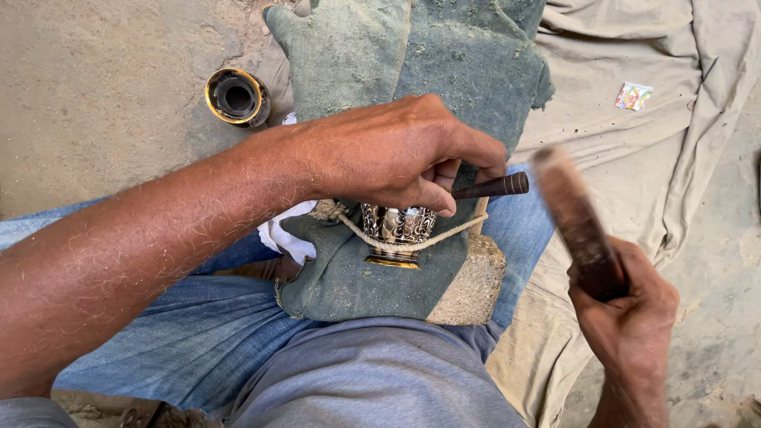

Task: The person sits on the ground and uses a chisel and wooden mallet to engrave a decorative pattern on a small brass pot. They repeatedly position the chisel and strike it to create indentations on the metal surface.

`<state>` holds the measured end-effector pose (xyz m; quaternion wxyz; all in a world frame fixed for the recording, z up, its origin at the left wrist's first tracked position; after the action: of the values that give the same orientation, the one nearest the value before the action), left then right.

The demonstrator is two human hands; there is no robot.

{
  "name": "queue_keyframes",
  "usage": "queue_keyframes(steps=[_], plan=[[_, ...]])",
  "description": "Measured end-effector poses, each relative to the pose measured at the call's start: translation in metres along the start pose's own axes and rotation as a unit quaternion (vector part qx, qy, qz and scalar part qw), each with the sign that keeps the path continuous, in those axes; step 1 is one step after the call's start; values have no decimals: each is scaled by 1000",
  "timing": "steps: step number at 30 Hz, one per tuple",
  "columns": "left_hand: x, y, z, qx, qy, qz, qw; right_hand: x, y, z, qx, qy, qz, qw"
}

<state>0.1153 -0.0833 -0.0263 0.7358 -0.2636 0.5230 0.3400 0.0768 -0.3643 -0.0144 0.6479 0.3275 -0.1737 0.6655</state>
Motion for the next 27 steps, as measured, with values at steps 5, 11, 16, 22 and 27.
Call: queue_keyframes(steps=[5, 11, 16, 22, 27], plan=[[3, 0, 1, 1, 8, -8, 1000, 15, 1, -6, 37, 52, 55, 996], [1, 1, 1, 10, 9, 4, 1000, 5, 3, 30, -129, -307, 31, 942], [-27, 7, 15, -30, 19, -6, 999, -21, 3, -10, 105, 60, 3, 993], [-6, 97, 24, -251, 152, 10, 956, -99, 54, -59, 43, -255, -233, 937], [-6, 123, -31, -309, -63, 14, 949, -103, 67, -74, 30, -243, -253, 936]])
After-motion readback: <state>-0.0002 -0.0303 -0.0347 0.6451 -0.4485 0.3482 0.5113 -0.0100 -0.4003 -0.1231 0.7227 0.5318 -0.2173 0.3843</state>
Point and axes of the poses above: each hand's wrist, its own y-axis away from the middle knuckle, its own z-axis out of the back of the hand, x = y × z, the point moved 8 cm from there along -y, towards the middle knuckle, and after that the axes turned 2 degrees about -x, right-handed, at the moved point
